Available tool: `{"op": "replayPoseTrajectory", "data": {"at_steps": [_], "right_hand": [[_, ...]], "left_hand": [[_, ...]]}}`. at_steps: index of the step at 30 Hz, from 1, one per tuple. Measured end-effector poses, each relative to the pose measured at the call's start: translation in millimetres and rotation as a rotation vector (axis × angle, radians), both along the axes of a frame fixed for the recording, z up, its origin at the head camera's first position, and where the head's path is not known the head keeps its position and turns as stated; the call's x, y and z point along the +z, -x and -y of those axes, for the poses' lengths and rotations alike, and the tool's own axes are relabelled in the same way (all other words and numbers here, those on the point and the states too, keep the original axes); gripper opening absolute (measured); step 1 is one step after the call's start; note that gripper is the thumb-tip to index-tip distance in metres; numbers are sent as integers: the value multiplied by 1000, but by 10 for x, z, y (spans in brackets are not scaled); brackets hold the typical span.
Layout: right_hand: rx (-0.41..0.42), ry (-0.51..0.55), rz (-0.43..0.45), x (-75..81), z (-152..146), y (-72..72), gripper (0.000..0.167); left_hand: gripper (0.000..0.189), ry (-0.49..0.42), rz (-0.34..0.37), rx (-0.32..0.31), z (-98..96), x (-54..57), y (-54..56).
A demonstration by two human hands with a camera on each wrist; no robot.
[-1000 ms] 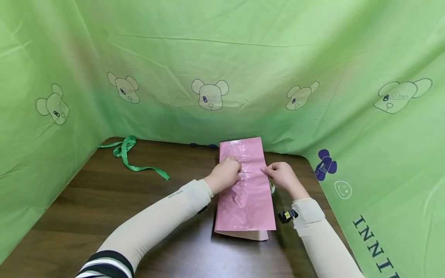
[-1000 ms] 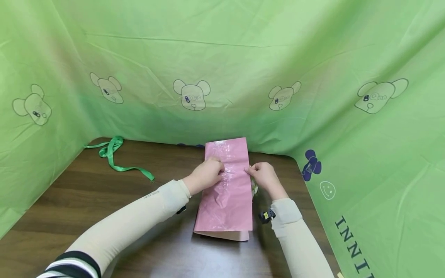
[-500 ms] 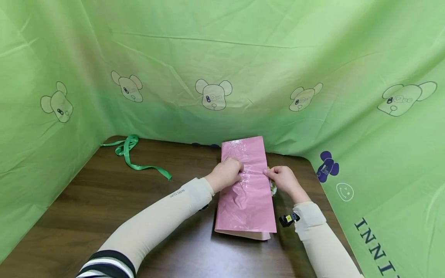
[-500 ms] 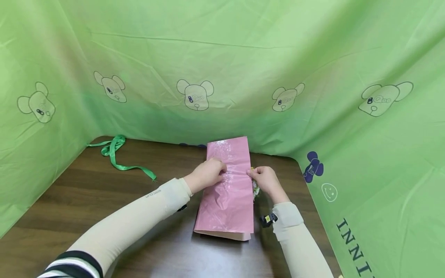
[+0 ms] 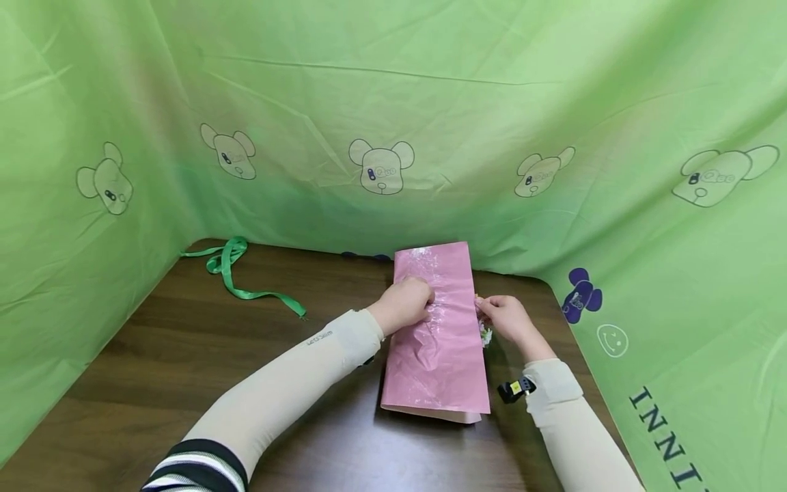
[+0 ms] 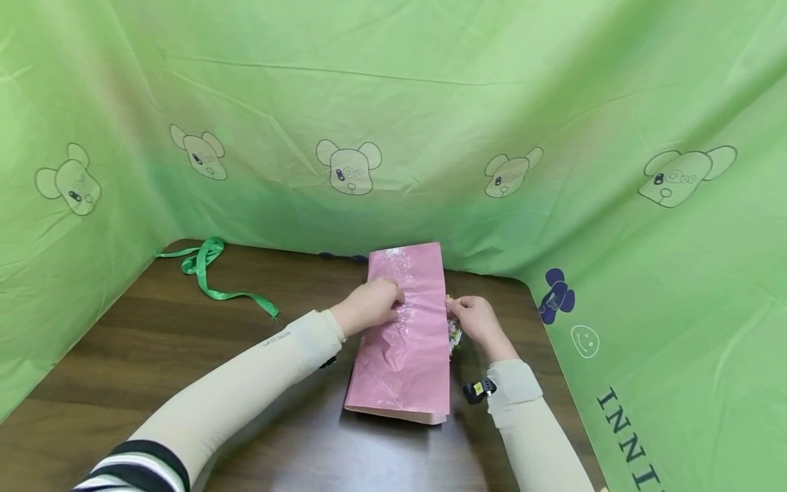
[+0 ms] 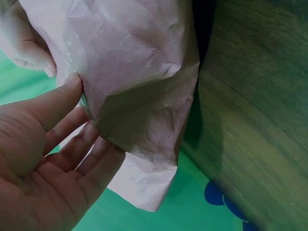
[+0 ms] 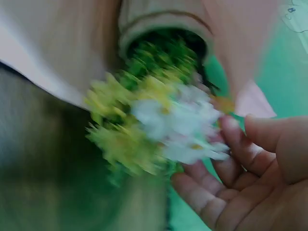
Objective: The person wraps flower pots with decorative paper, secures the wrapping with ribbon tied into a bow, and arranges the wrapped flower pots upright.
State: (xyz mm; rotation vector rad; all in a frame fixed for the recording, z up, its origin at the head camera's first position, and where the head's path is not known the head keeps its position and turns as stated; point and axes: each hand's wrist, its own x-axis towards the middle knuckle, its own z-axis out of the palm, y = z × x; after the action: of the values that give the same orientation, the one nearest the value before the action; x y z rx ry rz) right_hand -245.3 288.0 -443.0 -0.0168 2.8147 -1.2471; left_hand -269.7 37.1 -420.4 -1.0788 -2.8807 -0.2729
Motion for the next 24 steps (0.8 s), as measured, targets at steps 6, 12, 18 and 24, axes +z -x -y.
{"op": "replayPoseTrajectory", "data": {"at_steps": [6, 12, 18, 24], "right_hand": [[27, -197, -137, 431, -19, -63, 32], [139, -214, -168, 826, 294, -41, 24], [261, -312, -155, 888, 734, 6, 11], [316, -304, -156, 576, 931, 121, 14]], "left_hand": [[33, 11, 23, -18, -40, 34, 30], [22, 8, 40, -25, -32, 75, 67], [6, -49, 97, -43, 8, 31, 136], [11, -188, 143, -65, 36, -100, 196]]}}
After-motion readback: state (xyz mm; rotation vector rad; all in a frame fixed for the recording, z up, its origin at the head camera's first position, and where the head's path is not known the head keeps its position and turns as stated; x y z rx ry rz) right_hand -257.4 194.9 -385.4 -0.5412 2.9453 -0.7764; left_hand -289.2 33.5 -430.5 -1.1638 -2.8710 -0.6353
